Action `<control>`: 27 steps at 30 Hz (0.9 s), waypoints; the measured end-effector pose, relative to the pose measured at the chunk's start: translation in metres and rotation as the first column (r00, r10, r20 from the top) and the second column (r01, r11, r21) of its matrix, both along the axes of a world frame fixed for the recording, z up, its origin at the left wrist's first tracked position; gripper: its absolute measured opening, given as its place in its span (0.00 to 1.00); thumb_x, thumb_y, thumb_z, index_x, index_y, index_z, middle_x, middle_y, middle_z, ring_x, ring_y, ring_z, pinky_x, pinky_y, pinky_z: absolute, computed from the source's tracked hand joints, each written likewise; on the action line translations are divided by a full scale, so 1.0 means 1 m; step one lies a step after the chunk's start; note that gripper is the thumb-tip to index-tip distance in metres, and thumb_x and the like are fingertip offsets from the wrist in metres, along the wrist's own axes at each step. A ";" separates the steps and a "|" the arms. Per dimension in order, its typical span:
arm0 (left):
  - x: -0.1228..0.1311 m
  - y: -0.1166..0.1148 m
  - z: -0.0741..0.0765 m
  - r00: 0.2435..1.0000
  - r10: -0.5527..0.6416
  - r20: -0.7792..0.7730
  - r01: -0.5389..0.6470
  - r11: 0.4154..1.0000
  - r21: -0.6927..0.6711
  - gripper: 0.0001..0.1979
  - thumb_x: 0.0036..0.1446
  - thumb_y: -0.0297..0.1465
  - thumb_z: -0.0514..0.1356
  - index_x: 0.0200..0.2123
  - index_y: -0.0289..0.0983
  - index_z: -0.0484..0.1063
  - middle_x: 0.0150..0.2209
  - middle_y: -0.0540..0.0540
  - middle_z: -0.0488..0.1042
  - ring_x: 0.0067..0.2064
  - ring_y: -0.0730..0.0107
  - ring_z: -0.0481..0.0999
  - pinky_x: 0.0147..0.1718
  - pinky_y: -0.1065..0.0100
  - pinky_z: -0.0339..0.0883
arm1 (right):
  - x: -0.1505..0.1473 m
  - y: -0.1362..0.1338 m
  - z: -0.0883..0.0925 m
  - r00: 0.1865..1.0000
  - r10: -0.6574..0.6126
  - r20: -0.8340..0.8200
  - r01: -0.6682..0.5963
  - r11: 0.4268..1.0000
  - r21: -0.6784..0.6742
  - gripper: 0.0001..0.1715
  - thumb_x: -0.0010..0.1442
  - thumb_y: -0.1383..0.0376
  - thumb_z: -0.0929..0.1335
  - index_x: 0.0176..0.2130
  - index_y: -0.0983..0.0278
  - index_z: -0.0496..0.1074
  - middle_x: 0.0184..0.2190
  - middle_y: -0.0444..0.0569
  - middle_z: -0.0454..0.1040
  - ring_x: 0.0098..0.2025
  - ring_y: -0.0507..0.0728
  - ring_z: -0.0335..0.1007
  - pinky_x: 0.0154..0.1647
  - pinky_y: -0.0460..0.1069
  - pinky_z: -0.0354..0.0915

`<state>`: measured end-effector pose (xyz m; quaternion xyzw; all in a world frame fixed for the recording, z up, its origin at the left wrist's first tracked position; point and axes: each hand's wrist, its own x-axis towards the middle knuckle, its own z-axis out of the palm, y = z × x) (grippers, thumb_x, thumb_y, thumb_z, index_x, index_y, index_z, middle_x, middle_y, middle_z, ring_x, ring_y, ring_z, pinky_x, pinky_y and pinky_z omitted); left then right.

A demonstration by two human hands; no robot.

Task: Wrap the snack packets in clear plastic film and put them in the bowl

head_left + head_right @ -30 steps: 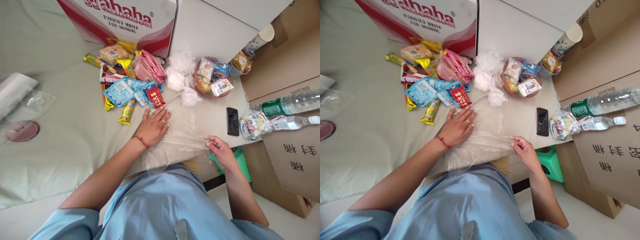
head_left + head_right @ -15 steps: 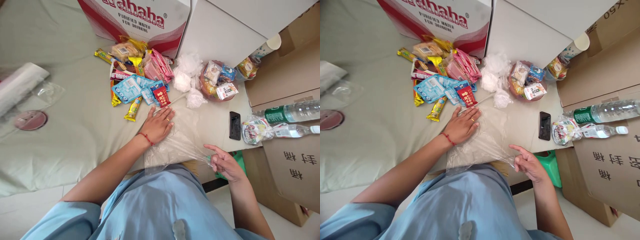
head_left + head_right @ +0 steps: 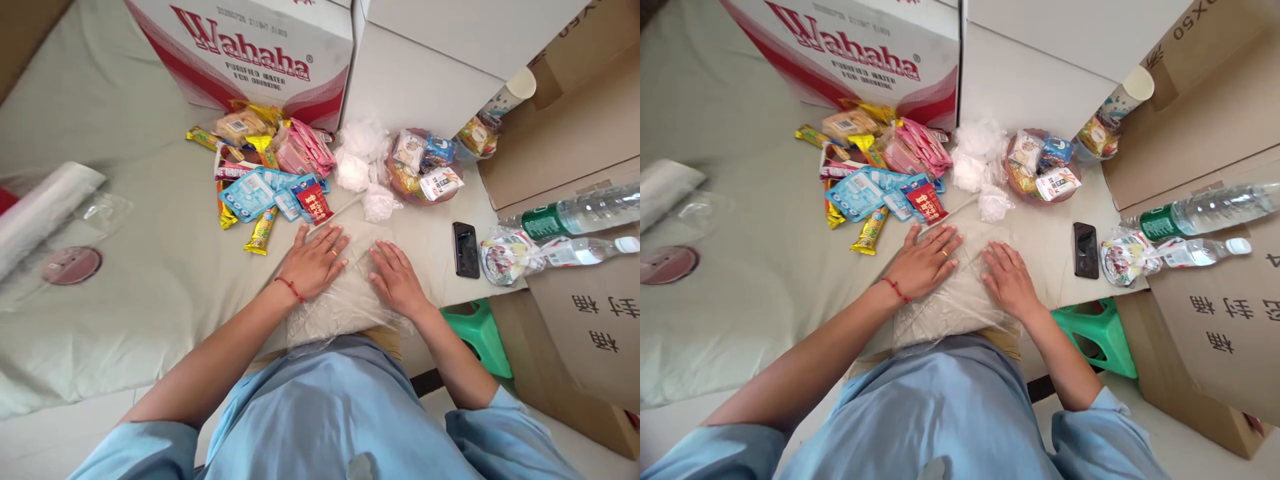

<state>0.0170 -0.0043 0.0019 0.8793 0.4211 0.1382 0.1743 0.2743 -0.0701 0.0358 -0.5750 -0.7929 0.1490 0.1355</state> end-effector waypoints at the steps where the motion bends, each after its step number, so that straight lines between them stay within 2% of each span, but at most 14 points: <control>1: 0.000 -0.001 0.001 1.000 -0.003 0.013 0.003 1.000 0.007 0.28 0.74 0.43 0.45 0.72 0.43 0.61 0.74 0.40 0.59 0.75 0.53 0.56 0.73 0.35 0.29 | 0.004 0.005 -0.009 0.999 0.019 0.036 -0.019 1.000 -0.012 0.31 0.74 0.55 0.60 0.69 0.62 0.66 0.73 0.57 0.60 0.76 0.66 0.50 0.75 0.69 0.51; 4: 0.001 -0.002 0.001 0.999 0.031 0.025 -0.031 0.999 0.018 0.27 0.74 0.42 0.46 0.71 0.44 0.62 0.72 0.41 0.63 0.74 0.55 0.59 0.74 0.37 0.29 | 0.028 0.012 -0.030 0.997 -0.002 0.076 0.003 1.000 -0.005 0.31 0.75 0.56 0.58 0.71 0.60 0.63 0.73 0.56 0.60 0.76 0.64 0.50 0.75 0.70 0.51; 6: 0.002 -0.001 -0.001 0.998 0.067 0.001 -0.067 0.998 0.008 0.27 0.74 0.41 0.46 0.71 0.45 0.62 0.72 0.43 0.64 0.74 0.56 0.60 0.74 0.37 0.30 | 0.046 0.014 -0.033 0.998 0.002 0.057 -0.003 1.000 0.012 0.30 0.75 0.55 0.58 0.71 0.58 0.64 0.72 0.56 0.61 0.75 0.64 0.54 0.74 0.70 0.54; 8: 0.003 0.002 -0.004 0.995 0.091 -0.029 -0.091 0.996 -0.007 0.27 0.74 0.41 0.46 0.72 0.45 0.60 0.73 0.44 0.61 0.74 0.55 0.60 0.74 0.36 0.32 | 0.054 0.017 -0.026 1.000 0.012 0.021 -0.013 1.000 0.021 0.29 0.74 0.53 0.60 0.68 0.58 0.68 0.70 0.56 0.66 0.72 0.65 0.60 0.71 0.70 0.58; 10: 0.004 0.004 -0.008 0.995 0.094 -0.040 -0.095 0.995 -0.016 0.28 0.73 0.43 0.46 0.73 0.45 0.59 0.74 0.44 0.58 0.75 0.55 0.58 0.74 0.35 0.32 | 0.049 0.022 -0.010 0.999 -0.024 -0.023 0.025 0.997 0.069 0.26 0.73 0.52 0.62 0.61 0.58 0.74 0.65 0.58 0.71 0.67 0.67 0.67 0.67 0.70 0.64; 13: 0.004 0.003 -0.010 0.996 0.086 -0.024 -0.086 0.996 -0.016 0.29 0.74 0.44 0.45 0.73 0.45 0.58 0.75 0.43 0.56 0.75 0.56 0.56 0.74 0.35 0.30 | 0.018 0.042 0.021 0.985 -0.116 -0.125 0.137 0.975 0.176 0.21 0.72 0.52 0.62 0.51 0.58 0.80 0.53 0.57 0.78 0.57 0.66 0.73 0.60 0.65 0.70; 14: 0.004 0.002 -0.010 0.996 0.082 -0.019 -0.082 0.996 -0.017 0.29 0.74 0.44 0.44 0.73 0.44 0.58 0.75 0.42 0.56 0.75 0.56 0.56 0.73 0.35 0.29 | 0.002 0.053 0.029 0.979 -0.121 -0.161 0.149 0.973 0.175 0.21 0.72 0.52 0.62 0.48 0.58 0.80 0.49 0.56 0.80 0.54 0.65 0.75 0.57 0.63 0.71; 16: 0.004 0.000 -0.009 0.997 0.073 -0.014 -0.074 0.997 -0.017 0.29 0.74 0.44 0.44 0.73 0.43 0.58 0.75 0.41 0.56 0.75 0.55 0.56 0.73 0.34 0.28 | -0.035 0.081 0.037 0.975 -0.105 -0.198 0.124 0.989 0.084 0.22 0.72 0.52 0.62 0.46 0.59 0.80 0.44 0.55 0.80 0.45 0.62 0.77 0.48 0.57 0.74; 18: 0.003 -0.001 -0.008 0.998 0.064 -0.009 -0.064 0.998 -0.015 0.29 0.74 0.43 0.45 0.72 0.42 0.58 0.75 0.40 0.57 0.75 0.55 0.55 0.73 0.33 0.28 | -0.072 0.111 0.034 0.983 -0.101 -0.154 0.104 0.994 0.013 0.22 0.70 0.52 0.64 0.51 0.63 0.78 0.46 0.57 0.80 0.41 0.61 0.77 0.49 0.57 0.73; 20: 0.003 -0.001 -0.007 0.998 0.060 0.002 -0.060 0.998 -0.003 0.28 0.73 0.43 0.46 0.71 0.42 0.60 0.74 0.39 0.60 0.75 0.54 0.56 0.73 0.34 0.27 | -0.105 0.137 0.025 0.988 -0.138 -0.072 0.135 0.990 -0.043 0.29 0.66 0.50 0.69 0.57 0.65 0.74 0.51 0.60 0.78 0.46 0.64 0.77 0.51 0.59 0.71; 22: 0.002 0.000 -0.007 0.998 0.065 0.019 -0.065 0.998 0.009 0.27 0.73 0.43 0.47 0.70 0.41 0.63 0.72 0.39 0.63 0.75 0.55 0.56 0.73 0.36 0.26 | -0.126 0.154 0.016 0.992 -0.123 -0.001 0.122 0.988 -0.091 0.31 0.62 0.51 0.71 0.59 0.65 0.72 0.51 0.60 0.78 0.49 0.67 0.76 0.52 0.59 0.70; 25: 0.003 -0.001 -0.010 0.996 0.074 0.050 -0.074 0.997 0.012 0.27 0.73 0.43 0.47 0.69 0.41 0.65 0.72 0.40 0.64 0.75 0.56 0.57 0.74 0.37 0.24 | -0.130 0.162 0.011 0.994 -0.108 -0.001 0.108 0.992 -0.069 0.26 0.62 0.56 0.70 0.57 0.63 0.74 0.48 0.57 0.80 0.48 0.66 0.77 0.51 0.58 0.70; 27: 0.004 -0.001 -0.013 0.995 0.072 0.065 -0.073 0.997 0.014 0.27 0.73 0.43 0.47 0.70 0.41 0.64 0.72 0.41 0.63 0.75 0.57 0.57 0.74 0.38 0.25 | -0.116 0.164 0.012 0.983 -0.159 -0.094 0.158 0.987 -0.021 0.26 0.62 0.57 0.69 0.56 0.64 0.74 0.47 0.57 0.80 0.46 0.65 0.77 0.50 0.57 0.70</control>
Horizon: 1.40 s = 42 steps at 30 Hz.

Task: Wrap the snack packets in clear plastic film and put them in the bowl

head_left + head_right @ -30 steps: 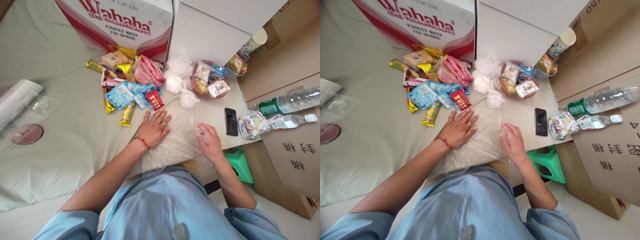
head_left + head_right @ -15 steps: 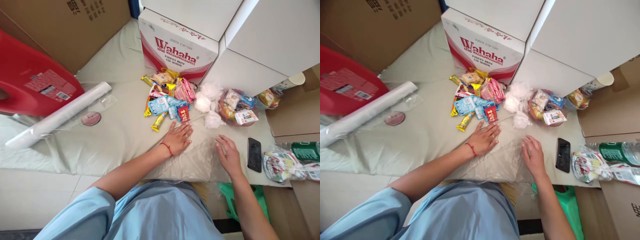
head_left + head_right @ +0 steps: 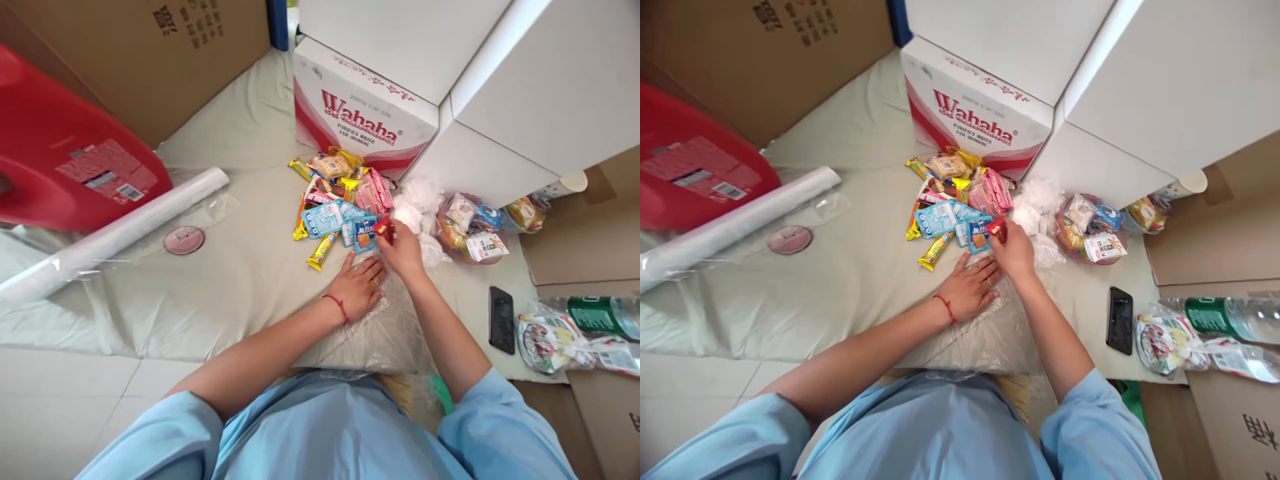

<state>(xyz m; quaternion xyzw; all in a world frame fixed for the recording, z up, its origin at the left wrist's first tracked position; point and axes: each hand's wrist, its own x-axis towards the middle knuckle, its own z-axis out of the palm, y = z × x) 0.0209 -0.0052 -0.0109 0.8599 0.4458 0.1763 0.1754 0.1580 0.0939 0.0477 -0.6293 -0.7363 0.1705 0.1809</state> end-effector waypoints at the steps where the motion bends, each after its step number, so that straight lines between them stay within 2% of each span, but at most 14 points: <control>1: 0.000 0.000 -0.001 1.000 0.001 0.002 -0.001 1.000 0.005 0.27 0.73 0.43 0.47 0.70 0.41 0.63 0.73 0.41 0.62 0.75 0.57 0.57 0.74 0.38 0.26 | 0.009 0.002 0.001 0.997 -0.036 -0.062 0.037 0.999 0.017 0.27 0.62 0.55 0.69 0.56 0.65 0.75 0.46 0.57 0.81 0.45 0.64 0.77 0.49 0.57 0.70; 5: 0.002 -0.002 -0.003 1.000 0.025 -0.016 -0.024 0.999 0.032 0.28 0.74 0.43 0.46 0.71 0.41 0.61 0.74 0.43 0.60 0.75 0.59 0.57 0.75 0.39 0.30 | 0.038 0.014 0.005 0.951 -0.171 -0.257 0.176 0.984 -0.003 0.34 0.62 0.46 0.68 0.54 0.69 0.76 0.42 0.58 0.82 0.39 0.62 0.78 0.45 0.56 0.71; 10: 0.003 -0.003 -0.002 0.999 0.024 -0.031 -0.024 0.999 0.022 0.28 0.74 0.43 0.46 0.71 0.41 0.61 0.75 0.43 0.58 0.75 0.59 0.56 0.74 0.37 0.31 | 0.042 0.020 0.005 0.963 -0.192 -0.190 0.197 0.980 0.004 0.34 0.56 0.45 0.70 0.51 0.67 0.78 0.41 0.57 0.83 0.39 0.63 0.78 0.45 0.56 0.70; 15: 0.003 -0.003 0.000 1.000 0.014 0.001 -0.014 1.000 -0.026 0.28 0.73 0.42 0.48 0.71 0.40 0.61 0.74 0.42 0.59 0.75 0.57 0.55 0.73 0.33 0.30 | 0.005 0.011 0.003 0.963 -0.189 -0.190 0.198 0.980 0.029 0.31 0.62 0.47 0.67 0.52 0.66 0.76 0.43 0.57 0.82 0.41 0.63 0.78 0.46 0.55 0.70; 18: 0.002 -0.003 0.001 1.000 0.014 0.009 -0.014 1.000 -0.022 0.26 0.72 0.41 0.50 0.69 0.39 0.64 0.72 0.40 0.64 0.75 0.56 0.55 0.73 0.33 0.27 | -0.027 0.001 -0.001 0.993 -0.118 -0.020 0.118 0.993 -0.028 0.30 0.62 0.46 0.69 0.52 0.66 0.75 0.45 0.59 0.80 0.43 0.64 0.77 0.47 0.56 0.70; 20: 0.001 -0.003 0.001 1.000 0.013 0.005 -0.013 1.000 -0.011 0.24 0.72 0.40 0.50 0.66 0.39 0.68 0.69 0.40 0.68 0.74 0.55 0.57 0.73 0.34 0.25 | -0.044 -0.003 -0.004 0.987 -0.097 0.126 0.109 0.990 -0.094 0.36 0.59 0.44 0.72 0.55 0.67 0.72 0.49 0.62 0.77 0.46 0.66 0.76 0.47 0.57 0.70; 22: 0.001 -0.003 0.002 1.000 0.009 -0.004 -0.009 1.000 -0.002 0.23 0.72 0.39 0.51 0.64 0.39 0.70 0.68 0.39 0.70 0.74 0.54 0.58 0.74 0.36 0.25 | -0.052 -0.004 -0.006 0.973 -0.088 0.215 0.117 0.985 -0.127 0.41 0.56 0.44 0.74 0.58 0.66 0.69 0.52 0.63 0.74 0.47 0.67 0.76 0.48 0.57 0.70; 24: 0.001 -0.003 0.004 1.000 0.009 -0.007 -0.009 1.000 -0.003 0.24 0.71 0.40 0.52 0.65 0.39 0.68 0.68 0.39 0.69 0.74 0.55 0.58 0.74 0.36 0.27 | -0.051 -0.002 -0.005 0.972 -0.067 0.226 0.098 0.987 -0.130 0.37 0.57 0.46 0.75 0.57 0.65 0.70 0.51 0.60 0.75 0.47 0.66 0.76 0.47 0.56 0.70; 28: 0.002 -0.003 0.004 1.000 0.018 -0.010 -0.019 0.999 -0.045 0.28 0.72 0.42 0.50 0.70 0.39 0.61 0.73 0.41 0.62 0.76 0.57 0.54 0.74 0.33 0.31 | -0.023 0.003 0.018 0.998 -0.051 -0.034 0.049 0.996 -0.070 0.25 0.58 0.48 0.73 0.46 0.63 0.74 0.38 0.50 0.76 0.37 0.60 0.73 0.41 0.52 0.70; 32: 0.003 -0.003 0.002 0.999 0.021 -0.030 -0.022 0.999 -0.034 0.28 0.73 0.44 0.48 0.71 0.41 0.60 0.75 0.43 0.57 0.76 0.58 0.54 0.73 0.33 0.34 | 0.028 -0.023 0.058 0.938 -0.076 -0.339 0.047 0.994 -0.095 0.33 0.59 0.45 0.72 0.54 0.63 0.73 0.38 0.47 0.77 0.33 0.56 0.72 0.34 0.49 0.69; 35: 0.003 -0.003 0.001 0.999 0.021 -0.038 -0.021 1.000 -0.013 0.28 0.73 0.43 0.48 0.71 0.41 0.60 0.75 0.43 0.57 0.76 0.59 0.54 0.74 0.34 0.36 | 0.068 -0.062 0.077 0.930 -0.063 -0.362 -0.029 0.969 -0.245 0.39 0.58 0.47 0.75 0.61 0.61 0.70 0.46 0.50 0.78 0.39 0.57 0.74 0.38 0.50 0.72; 37: 0.002 -0.003 0.002 0.999 0.021 -0.036 -0.021 1.000 -0.010 0.28 0.73 0.43 0.47 0.71 0.42 0.61 0.75 0.44 0.57 0.76 0.60 0.54 0.74 0.34 0.36 | 0.088 -0.089 0.079 0.948 -0.033 -0.317 -0.086 0.931 -0.356 0.38 0.59 0.50 0.75 0.63 0.60 0.69 0.47 0.51 0.77 0.39 0.57 0.73 0.38 0.50 0.72; 39: 0.001 -0.002 0.003 0.999 0.019 -0.038 -0.020 1.000 -0.020 0.27 0.73 0.43 0.47 0.71 0.42 0.61 0.75 0.44 0.57 0.76 0.59 0.55 0.73 0.33 0.36 | 0.099 -0.110 0.076 0.964 0.002 -0.268 -0.127 0.884 -0.449 0.33 0.61 0.53 0.73 0.61 0.61 0.71 0.42 0.49 0.77 0.34 0.55 0.70 0.33 0.49 0.70; 42: -0.001 -0.001 0.007 0.998 0.010 -0.058 -0.013 0.999 -0.049 0.27 0.73 0.43 0.47 0.71 0.43 0.61 0.75 0.44 0.57 0.76 0.58 0.55 0.73 0.33 0.36 | 0.103 -0.123 0.068 0.963 0.043 -0.265 -0.192 0.799 -0.569 0.20 0.62 0.57 0.69 0.51 0.63 0.75 0.31 0.43 0.71 0.28 0.52 0.64 0.27 0.46 0.64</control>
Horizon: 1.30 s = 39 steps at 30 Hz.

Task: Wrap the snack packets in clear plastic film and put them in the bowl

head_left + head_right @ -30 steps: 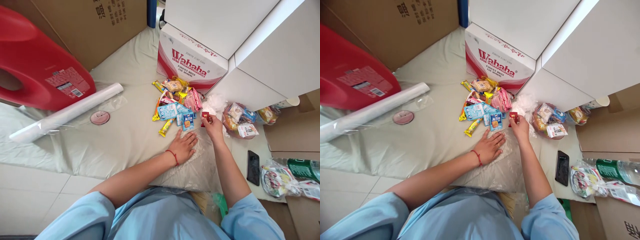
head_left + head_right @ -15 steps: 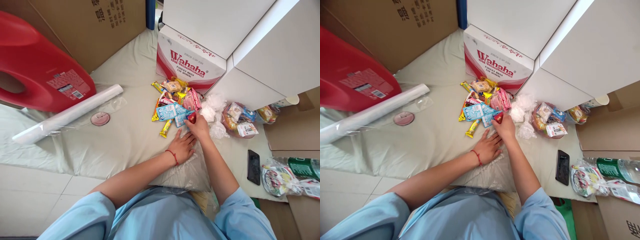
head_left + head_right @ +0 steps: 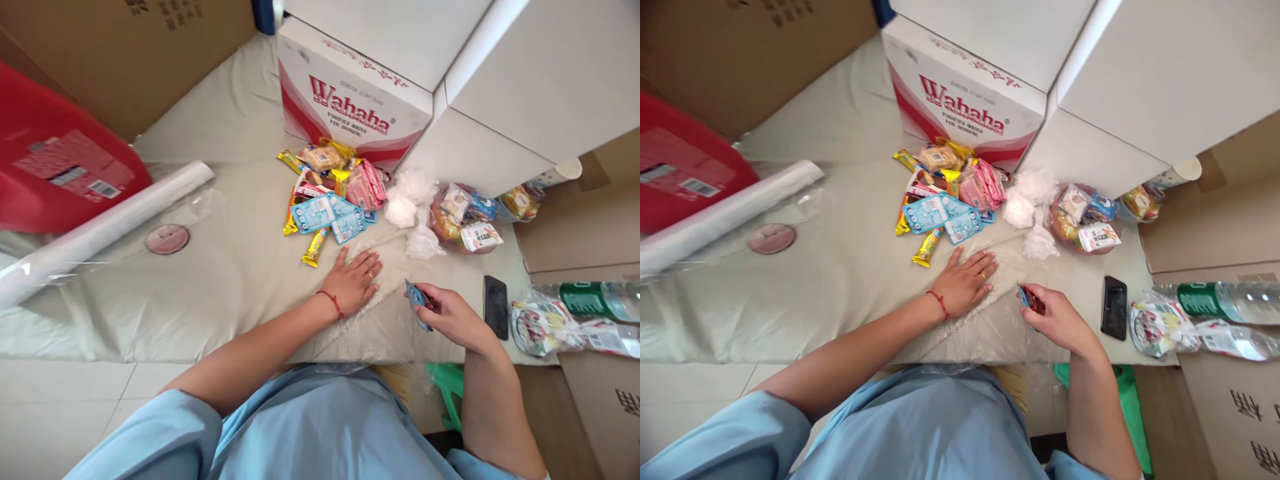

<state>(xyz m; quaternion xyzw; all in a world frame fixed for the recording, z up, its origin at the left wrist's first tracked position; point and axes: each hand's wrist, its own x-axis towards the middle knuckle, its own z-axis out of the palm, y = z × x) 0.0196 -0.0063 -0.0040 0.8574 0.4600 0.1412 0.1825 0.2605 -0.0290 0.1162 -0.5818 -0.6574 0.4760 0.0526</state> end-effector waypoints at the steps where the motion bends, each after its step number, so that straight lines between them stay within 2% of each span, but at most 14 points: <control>1: -0.001 0.000 0.001 1.000 -0.004 -0.009 0.004 1.000 -0.005 0.27 0.73 0.42 0.48 0.71 0.44 0.61 0.75 0.44 0.57 0.76 0.57 0.55 0.73 0.33 0.36 | -0.001 0.001 -0.003 0.999 0.021 -0.024 -0.022 0.998 -0.056 0.16 0.61 0.58 0.69 0.46 0.64 0.75 0.28 0.42 0.69 0.27 0.51 0.62 0.26 0.46 0.62; 5: -0.002 0.001 0.004 0.999 -0.003 -0.040 0.004 1.000 0.010 0.27 0.72 0.42 0.48 0.71 0.44 0.62 0.75 0.43 0.57 0.75 0.55 0.56 0.73 0.33 0.35 | -0.006 0.020 -0.018 0.979 0.115 -0.169 -0.151 0.963 -0.223 0.11 0.58 0.57 0.68 0.34 0.63 0.69 0.23 0.38 0.64 0.24 0.50 0.60 0.25 0.45 0.59; 7: -0.002 0.002 0.004 0.998 -0.005 -0.057 0.006 1.000 0.019 0.27 0.73 0.42 0.47 0.71 0.44 0.61 0.74 0.43 0.58 0.75 0.55 0.57 0.73 0.33 0.34 | -0.008 0.035 -0.027 0.963 0.213 -0.167 -0.244 0.950 -0.197 0.11 0.58 0.57 0.68 0.32 0.63 0.68 0.24 0.38 0.65 0.25 0.50 0.61 0.27 0.45 0.58; 9: -0.003 0.003 0.004 0.997 -0.011 -0.074 0.014 0.999 0.031 0.27 0.73 0.40 0.46 0.71 0.43 0.61 0.75 0.42 0.58 0.75 0.55 0.57 0.73 0.33 0.34 | -0.009 0.048 -0.032 0.962 0.273 -0.032 -0.274 0.958 -0.087 0.09 0.58 0.60 0.70 0.34 0.63 0.69 0.25 0.39 0.68 0.27 0.51 0.63 0.30 0.45 0.58; 10: -0.003 0.003 0.004 0.997 -0.010 -0.080 0.013 0.999 0.038 0.27 0.73 0.40 0.46 0.71 0.43 0.61 0.75 0.42 0.57 0.75 0.55 0.56 0.73 0.33 0.35 | -0.010 0.052 -0.033 0.966 0.247 0.082 -0.248 0.969 -0.002 0.08 0.58 0.61 0.70 0.36 0.64 0.71 0.26 0.40 0.69 0.29 0.52 0.64 0.31 0.46 0.57; 12: -0.003 0.004 0.004 0.997 0.003 -0.083 0.001 0.999 0.047 0.27 0.73 0.40 0.45 0.71 0.43 0.61 0.74 0.42 0.58 0.75 0.55 0.56 0.73 0.34 0.36 | -0.011 0.053 -0.029 0.947 0.081 0.310 -0.152 0.966 0.211 0.09 0.60 0.62 0.71 0.40 0.64 0.74 0.30 0.43 0.73 0.32 0.54 0.67 0.34 0.47 0.57; 14: -0.002 0.003 0.004 0.997 0.014 -0.079 -0.010 0.999 0.049 0.27 0.73 0.41 0.45 0.71 0.43 0.62 0.74 0.42 0.59 0.75 0.55 0.57 0.73 0.34 0.37 | -0.012 0.046 -0.022 0.898 -0.097 0.430 -0.083 0.921 0.381 0.12 0.65 0.59 0.70 0.44 0.64 0.74 0.33 0.47 0.75 0.36 0.56 0.69 0.37 0.48 0.59; 15: -0.002 0.003 0.004 0.997 0.015 -0.076 -0.011 0.999 0.050 0.27 0.73 0.41 0.45 0.71 0.44 0.62 0.74 0.42 0.59 0.75 0.55 0.57 0.73 0.34 0.37 | -0.013 0.040 -0.019 0.879 -0.143 0.455 -0.069 0.906 0.418 0.15 0.66 0.56 0.70 0.46 0.64 0.75 0.34 0.48 0.76 0.37 0.58 0.70 0.38 0.49 0.59; 19: -0.002 0.003 0.005 0.998 0.020 -0.051 -0.017 0.998 0.053 0.27 0.73 0.41 0.46 0.71 0.45 0.62 0.74 0.43 0.59 0.75 0.54 0.58 0.73 0.34 0.37 | -0.031 0.017 -0.020 0.867 -0.104 0.488 -0.075 0.940 0.333 0.26 0.65 0.49 0.72 0.53 0.64 0.73 0.39 0.52 0.76 0.39 0.60 0.73 0.41 0.51 0.64; 22: -0.002 0.003 0.005 0.998 0.025 -0.050 -0.023 0.998 0.050 0.27 0.73 0.40 0.46 0.71 0.44 0.62 0.74 0.42 0.59 0.75 0.55 0.58 0.73 0.34 0.36 | -0.047 0.006 -0.034 0.878 -0.066 0.473 -0.069 0.963 0.262 0.43 0.59 0.52 0.77 0.65 0.66 0.64 0.54 0.60 0.73 0.49 0.64 0.76 0.47 0.53 0.68; 24: -0.003 0.003 0.005 0.998 0.020 -0.055 -0.018 0.999 0.047 0.27 0.73 0.40 0.46 0.71 0.43 0.61 0.74 0.42 0.58 0.75 0.55 0.57 0.73 0.35 0.36 | -0.051 -0.001 -0.042 0.886 -0.063 0.459 -0.064 0.964 0.257 0.48 0.58 0.56 0.78 0.69 0.65 0.60 0.59 0.62 0.69 0.55 0.66 0.74 0.52 0.55 0.69; 27: -0.003 0.002 0.004 0.999 0.011 -0.050 -0.009 0.999 0.040 0.27 0.73 0.40 0.46 0.71 0.44 0.61 0.74 0.43 0.58 0.75 0.55 0.57 0.73 0.35 0.36 | -0.050 -0.009 -0.048 0.878 -0.057 0.475 -0.084 0.959 0.269 0.41 0.62 0.61 0.76 0.68 0.64 0.61 0.58 0.61 0.70 0.58 0.67 0.71 0.56 0.57 0.69; 33: -0.002 0.002 0.003 0.999 0.021 -0.041 -0.018 0.999 0.051 0.27 0.73 0.40 0.46 0.71 0.45 0.61 0.74 0.42 0.59 0.75 0.55 0.58 0.73 0.35 0.35 | -0.045 -0.016 -0.046 0.848 0.022 0.529 -0.211 0.930 0.300 0.33 0.64 0.61 0.73 0.66 0.62 0.67 0.58 0.60 0.71 0.59 0.69 0.67 0.55 0.59 0.70; 39: -0.002 0.001 0.004 0.998 0.015 -0.058 -0.012 0.998 0.058 0.27 0.74 0.42 0.45 0.70 0.43 0.62 0.74 0.42 0.59 0.75 0.56 0.57 0.73 0.35 0.36 | -0.028 -0.015 -0.046 0.859 0.208 0.469 -0.384 0.867 0.318 0.30 0.66 0.71 0.68 0.65 0.60 0.68 0.63 0.54 0.69 0.58 0.64 0.66 0.60 0.57 0.67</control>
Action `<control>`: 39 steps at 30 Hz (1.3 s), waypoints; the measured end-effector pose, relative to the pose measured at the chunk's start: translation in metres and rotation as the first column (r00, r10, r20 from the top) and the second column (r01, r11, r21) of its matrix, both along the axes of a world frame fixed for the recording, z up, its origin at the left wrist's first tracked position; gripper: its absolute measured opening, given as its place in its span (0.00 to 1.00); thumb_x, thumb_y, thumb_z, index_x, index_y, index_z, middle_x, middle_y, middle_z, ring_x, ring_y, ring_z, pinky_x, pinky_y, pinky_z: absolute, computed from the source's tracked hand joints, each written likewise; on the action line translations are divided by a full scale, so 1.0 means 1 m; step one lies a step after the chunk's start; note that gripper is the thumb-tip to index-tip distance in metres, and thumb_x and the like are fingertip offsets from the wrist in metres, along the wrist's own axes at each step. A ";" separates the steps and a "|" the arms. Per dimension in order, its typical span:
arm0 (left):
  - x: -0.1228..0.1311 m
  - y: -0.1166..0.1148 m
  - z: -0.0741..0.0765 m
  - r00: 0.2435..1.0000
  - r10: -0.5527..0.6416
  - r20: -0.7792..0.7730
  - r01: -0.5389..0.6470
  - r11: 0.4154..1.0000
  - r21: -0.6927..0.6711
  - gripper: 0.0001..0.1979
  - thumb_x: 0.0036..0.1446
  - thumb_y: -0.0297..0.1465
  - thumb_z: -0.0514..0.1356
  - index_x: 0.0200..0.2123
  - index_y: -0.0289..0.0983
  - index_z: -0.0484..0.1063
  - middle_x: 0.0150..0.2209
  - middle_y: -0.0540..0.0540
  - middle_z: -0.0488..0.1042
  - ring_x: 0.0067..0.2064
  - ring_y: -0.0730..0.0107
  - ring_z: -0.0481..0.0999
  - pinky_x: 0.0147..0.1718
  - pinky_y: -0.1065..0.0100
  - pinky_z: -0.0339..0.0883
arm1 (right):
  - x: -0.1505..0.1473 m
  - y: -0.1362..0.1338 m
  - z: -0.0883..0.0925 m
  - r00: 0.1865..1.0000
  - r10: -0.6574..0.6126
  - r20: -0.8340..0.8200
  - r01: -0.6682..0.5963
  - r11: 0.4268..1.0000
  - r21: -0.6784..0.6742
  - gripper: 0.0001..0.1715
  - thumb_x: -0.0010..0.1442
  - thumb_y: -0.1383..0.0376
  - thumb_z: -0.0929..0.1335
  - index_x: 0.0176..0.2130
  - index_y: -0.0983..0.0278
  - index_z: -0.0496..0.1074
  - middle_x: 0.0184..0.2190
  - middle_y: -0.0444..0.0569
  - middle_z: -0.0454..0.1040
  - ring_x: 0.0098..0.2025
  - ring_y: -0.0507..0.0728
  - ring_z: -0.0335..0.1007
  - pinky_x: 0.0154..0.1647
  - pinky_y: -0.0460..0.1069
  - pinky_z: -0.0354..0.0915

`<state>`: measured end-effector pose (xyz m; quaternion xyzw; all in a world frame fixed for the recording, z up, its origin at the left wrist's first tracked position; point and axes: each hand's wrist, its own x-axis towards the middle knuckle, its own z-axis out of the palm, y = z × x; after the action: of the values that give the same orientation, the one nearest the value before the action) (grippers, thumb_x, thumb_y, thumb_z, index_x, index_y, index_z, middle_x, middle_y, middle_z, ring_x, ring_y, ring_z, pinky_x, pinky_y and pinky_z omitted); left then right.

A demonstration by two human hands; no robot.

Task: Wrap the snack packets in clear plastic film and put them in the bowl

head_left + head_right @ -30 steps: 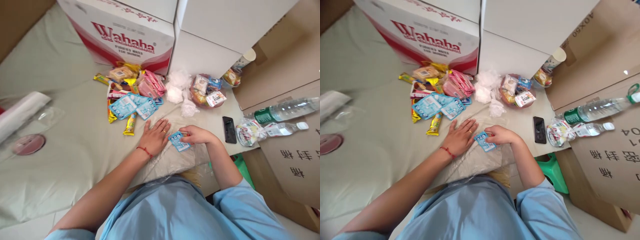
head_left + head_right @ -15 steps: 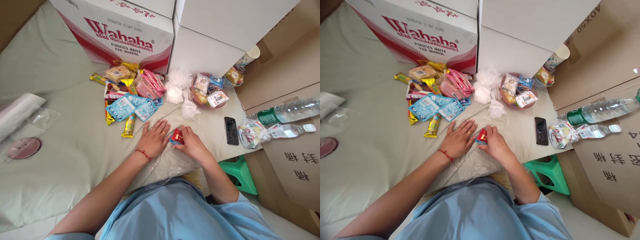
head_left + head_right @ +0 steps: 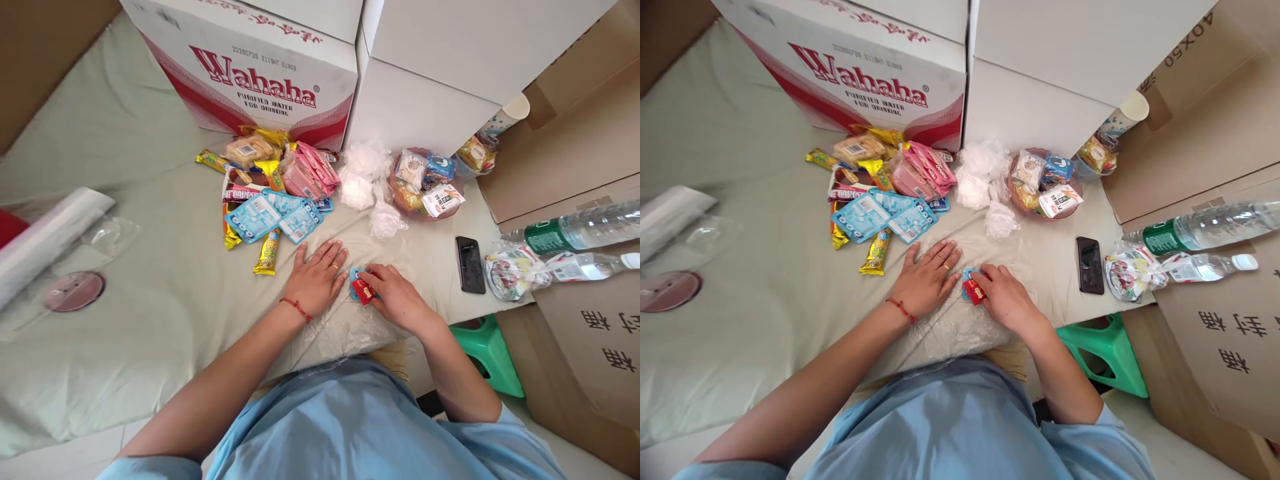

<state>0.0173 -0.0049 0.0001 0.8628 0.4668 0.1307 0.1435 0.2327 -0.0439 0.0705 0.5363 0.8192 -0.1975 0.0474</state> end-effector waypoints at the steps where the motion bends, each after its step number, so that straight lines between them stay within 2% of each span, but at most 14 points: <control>1: 0.000 0.000 0.000 1.000 0.001 0.001 -0.001 1.000 -0.001 0.27 0.74 0.42 0.45 0.70 0.43 0.62 0.74 0.42 0.59 0.75 0.56 0.57 0.73 0.35 0.36 | 0.002 0.001 0.001 1.000 0.012 -0.011 -0.012 1.000 -0.003 0.29 0.67 0.70 0.68 0.65 0.60 0.69 0.63 0.54 0.70 0.57 0.64 0.67 0.60 0.57 0.67; 5: 0.001 0.000 0.001 1.000 0.011 0.012 -0.011 1.000 -0.014 0.27 0.73 0.42 0.46 0.70 0.44 0.63 0.74 0.42 0.60 0.75 0.54 0.58 0.73 0.35 0.36 | 0.002 0.005 0.002 0.994 -0.103 -0.025 0.104 0.993 0.050 0.29 0.67 0.60 0.72 0.64 0.61 0.70 0.54 0.56 0.75 0.54 0.66 0.67 0.56 0.59 0.68; 7: 0.001 0.000 0.001 1.000 0.013 0.015 -0.013 1.000 -0.016 0.27 0.73 0.41 0.47 0.70 0.44 0.63 0.74 0.42 0.60 0.75 0.54 0.58 0.73 0.35 0.37 | -0.001 0.006 0.001 0.992 -0.126 0.006 0.125 0.989 0.084 0.31 0.65 0.58 0.74 0.63 0.61 0.70 0.53 0.58 0.75 0.53 0.68 0.67 0.55 0.60 0.69; 11: 0.001 0.000 0.001 1.000 0.014 0.016 -0.013 1.000 -0.019 0.27 0.73 0.41 0.47 0.70 0.44 0.63 0.74 0.42 0.60 0.75 0.54 0.58 0.73 0.35 0.37 | -0.004 0.006 -0.002 0.998 -0.030 0.057 0.026 0.997 0.066 0.31 0.61 0.61 0.76 0.62 0.63 0.72 0.56 0.58 0.73 0.53 0.68 0.65 0.56 0.61 0.68; 17: 0.001 0.000 0.001 0.999 0.016 0.029 -0.015 1.000 -0.020 0.27 0.72 0.41 0.49 0.71 0.45 0.62 0.74 0.43 0.60 0.75 0.52 0.58 0.73 0.34 0.38 | 0.005 0.005 -0.002 0.994 0.108 0.014 -0.109 0.994 0.028 0.34 0.60 0.68 0.75 0.64 0.62 0.71 0.59 0.59 0.71 0.55 0.66 0.65 0.58 0.61 0.67; 19: 0.001 0.000 0.001 0.999 0.018 0.028 -0.017 0.999 -0.027 0.27 0.73 0.41 0.48 0.71 0.45 0.63 0.74 0.43 0.60 0.75 0.53 0.58 0.73 0.34 0.39 | 0.008 0.005 -0.002 0.993 0.114 -0.005 -0.114 0.993 0.033 0.33 0.61 0.64 0.75 0.64 0.61 0.71 0.60 0.58 0.71 0.55 0.66 0.65 0.58 0.62 0.67; 25: 0.001 0.000 0.002 1.000 0.018 0.015 -0.018 0.999 -0.030 0.26 0.74 0.41 0.45 0.70 0.44 0.64 0.74 0.44 0.59 0.75 0.56 0.57 0.73 0.35 0.40 | 0.008 0.001 -0.007 1.000 0.019 -0.010 -0.018 0.997 0.076 0.36 0.63 0.54 0.75 0.65 0.61 0.69 0.58 0.59 0.73 0.54 0.69 0.66 0.57 0.63 0.68; 28: 0.001 0.000 0.002 1.000 0.020 0.012 -0.019 0.999 -0.034 0.26 0.74 0.41 0.46 0.70 0.45 0.63 0.74 0.44 0.59 0.75 0.56 0.57 0.74 0.36 0.40 | 0.007 0.003 -0.001 0.995 0.017 -0.098 -0.007 0.994 0.106 0.38 0.64 0.50 0.73 0.66 0.62 0.68 0.60 0.61 0.71 0.57 0.69 0.66 0.59 0.64 0.67; 31: 0.001 0.000 0.000 1.000 0.020 0.020 -0.020 0.999 -0.036 0.26 0.74 0.41 0.46 0.70 0.45 0.63 0.74 0.44 0.59 0.75 0.56 0.57 0.73 0.36 0.39 | -0.001 0.021 0.011 0.980 -0.041 -0.193 0.071 0.986 0.150 0.27 0.71 0.52 0.67 0.62 0.62 0.72 0.54 0.59 0.76 0.56 0.67 0.70 0.58 0.61 0.67; 34: 0.001 0.000 -0.001 0.999 0.015 0.030 -0.014 0.999 -0.035 0.26 0.73 0.41 0.47 0.70 0.45 0.62 0.74 0.43 0.60 0.75 0.55 0.57 0.73 0.36 0.38 | -0.023 0.057 0.018 0.965 -0.139 -0.221 0.175 0.973 0.149 0.20 0.73 0.58 0.63 0.55 0.61 0.76 0.46 0.55 0.80 0.49 0.63 0.74 0.55 0.57 0.68; 36: 0.000 0.001 -0.002 0.999 0.005 0.035 -0.003 0.999 -0.039 0.26 0.73 0.41 0.47 0.70 0.44 0.62 0.73 0.43 0.61 0.75 0.54 0.57 0.73 0.35 0.37 | -0.046 0.086 0.013 0.946 -0.193 -0.262 0.240 0.957 0.161 0.20 0.71 0.58 0.64 0.57 0.63 0.75 0.49 0.55 0.79 0.49 0.62 0.75 0.55 0.55 0.67; 39: -0.001 0.002 -0.002 0.999 -0.003 0.036 0.005 0.999 -0.044 0.25 0.73 0.41 0.48 0.68 0.43 0.65 0.72 0.42 0.64 0.74 0.54 0.58 0.73 0.34 0.37 | -0.086 0.124 -0.004 0.893 -0.289 -0.345 0.363 0.916 0.173 0.35 0.66 0.56 0.70 0.66 0.68 0.65 0.55 0.60 0.76 0.56 0.65 0.73 0.57 0.56 0.67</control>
<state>0.0167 -0.0029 -0.0022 0.8579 0.4651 0.1356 0.1713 0.1468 0.0798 0.0666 0.6306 0.7313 -0.1878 -0.1797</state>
